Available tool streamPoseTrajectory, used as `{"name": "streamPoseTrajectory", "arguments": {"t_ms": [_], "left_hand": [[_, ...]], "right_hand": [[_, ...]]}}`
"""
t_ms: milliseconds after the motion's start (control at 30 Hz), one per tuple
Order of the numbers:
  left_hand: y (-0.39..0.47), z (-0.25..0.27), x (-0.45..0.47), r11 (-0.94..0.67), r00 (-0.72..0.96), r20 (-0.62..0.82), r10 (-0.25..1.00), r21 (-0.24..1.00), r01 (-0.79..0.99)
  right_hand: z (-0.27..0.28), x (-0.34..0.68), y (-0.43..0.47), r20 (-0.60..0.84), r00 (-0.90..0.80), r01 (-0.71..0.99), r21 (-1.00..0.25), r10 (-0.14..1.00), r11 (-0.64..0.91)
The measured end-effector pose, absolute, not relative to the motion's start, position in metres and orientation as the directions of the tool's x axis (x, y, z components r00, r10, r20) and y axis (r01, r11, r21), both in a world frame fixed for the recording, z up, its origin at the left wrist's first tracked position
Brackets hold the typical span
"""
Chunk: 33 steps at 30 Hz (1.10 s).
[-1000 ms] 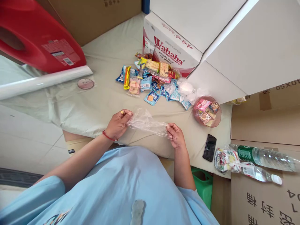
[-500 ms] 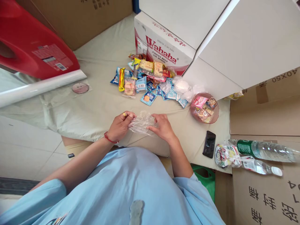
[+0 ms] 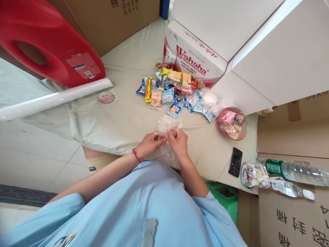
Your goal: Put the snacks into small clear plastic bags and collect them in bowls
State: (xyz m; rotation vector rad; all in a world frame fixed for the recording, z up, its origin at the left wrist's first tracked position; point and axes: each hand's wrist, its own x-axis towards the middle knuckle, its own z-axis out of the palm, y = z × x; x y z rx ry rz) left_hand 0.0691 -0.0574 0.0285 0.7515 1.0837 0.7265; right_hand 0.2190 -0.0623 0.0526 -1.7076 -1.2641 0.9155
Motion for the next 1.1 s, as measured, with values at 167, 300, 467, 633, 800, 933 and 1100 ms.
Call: {"name": "streamPoseTrajectory", "arguments": {"t_ms": [167,300,467,633,800,933,1100], "left_hand": [[-0.035,0.024,0.05,0.615,0.236,-0.573,0.785,0.673,-0.41],[-0.029,0.024,0.044,0.595,0.163,-0.613,0.774,0.614,-0.518],[-0.026,0.022,0.051,0.544,0.051,-0.589,0.806,0.705,-0.455],[-0.029,0.024,0.058,0.467,0.062,-0.48,0.875,0.804,-0.368],[-0.035,0.043,0.057,0.555,0.244,-0.501,0.831,0.779,-0.291],[-0.042,0.059,0.043,0.626,0.44,-0.489,0.753,0.738,-0.25],[-0.046,0.058,0.016,0.681,0.511,-0.52,0.685,0.706,-0.195]], "right_hand": [[0.048,0.242,-0.07,-0.208,0.45,-0.116,-0.978,0.868,-0.174],[0.049,0.271,-0.1,-0.339,0.456,-0.241,-0.937,0.823,-0.253],[0.059,0.313,-0.146,-0.497,0.27,-0.016,-0.859,0.824,-0.513],[0.062,0.363,-0.137,-0.232,0.506,0.295,-0.858,0.831,-0.42],[0.039,0.348,-0.086,-0.157,0.364,0.562,-0.749,0.918,-0.351],[0.025,0.315,-0.059,-0.248,0.108,0.572,-0.777,0.963,-0.264],[0.033,0.324,-0.05,-0.187,0.078,0.173,-0.965,0.979,-0.198]]}}
